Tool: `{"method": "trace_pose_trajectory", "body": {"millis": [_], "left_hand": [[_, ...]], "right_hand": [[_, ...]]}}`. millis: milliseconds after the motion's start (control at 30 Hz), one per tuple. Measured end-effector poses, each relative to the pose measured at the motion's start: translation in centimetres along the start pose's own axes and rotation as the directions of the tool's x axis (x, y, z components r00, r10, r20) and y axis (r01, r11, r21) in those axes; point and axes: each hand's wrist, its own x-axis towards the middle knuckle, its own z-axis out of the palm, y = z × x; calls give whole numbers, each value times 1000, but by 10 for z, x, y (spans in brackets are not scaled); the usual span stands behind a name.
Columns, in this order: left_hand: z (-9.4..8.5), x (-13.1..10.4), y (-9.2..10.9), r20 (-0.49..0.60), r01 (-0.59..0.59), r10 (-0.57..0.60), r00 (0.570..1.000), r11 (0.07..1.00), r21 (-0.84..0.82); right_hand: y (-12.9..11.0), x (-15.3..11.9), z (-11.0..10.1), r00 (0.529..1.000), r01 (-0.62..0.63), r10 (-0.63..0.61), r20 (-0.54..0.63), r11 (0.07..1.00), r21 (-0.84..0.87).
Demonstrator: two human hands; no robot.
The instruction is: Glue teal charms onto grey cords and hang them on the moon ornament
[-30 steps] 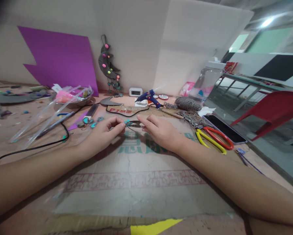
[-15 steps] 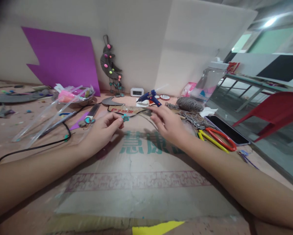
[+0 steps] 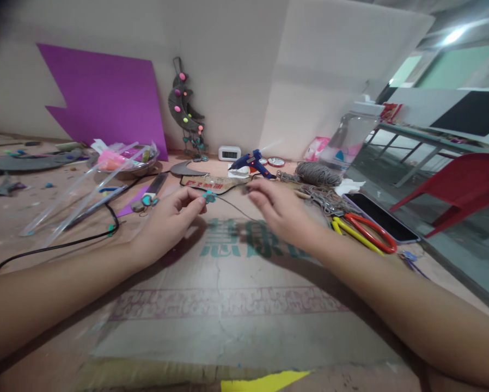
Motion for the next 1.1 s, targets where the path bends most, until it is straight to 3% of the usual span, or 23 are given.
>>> {"method": "trace_pose_trajectory", "body": {"millis": [100, 167, 367, 600, 767, 900, 1000, 1100], "left_hand": [[0, 2, 0, -3, -6, 6, 1000, 1000, -18], [0, 2, 0, -10, -22, 22, 1000, 1000, -18], [0, 1, -1, -4, -15, 15, 1000, 1000, -24], [-1, 0, 2, 2, -8, 8, 1000, 999, -34], [-1, 10, -6, -60, 153, -168, 984, 967, -201], [3, 15, -9, -42, 263, -313, 949, 856, -444], [4, 13, -5, -2, 285, -328, 945, 824, -490], [5, 9, 0, 60, 285, -294, 954, 826, -486]], "right_hand": [[-27, -14, 13, 969, 48, -61, 241, 997, 58], [-29, -18, 21, 949, 8, -26, 316, 998, 56], [-5, -14, 32, 965, -74, 69, 252, 997, 11], [-10, -16, 35, 970, 19, -33, 242, 998, 60], [-12, -19, 30, 959, 81, -34, 283, 985, -155], [-10, -15, 27, 920, 142, 20, 391, 913, -381], [-6, -12, 25, 908, 132, 78, 411, 878, -459], [-5, -12, 24, 916, 122, 64, 396, 896, -427]]}}
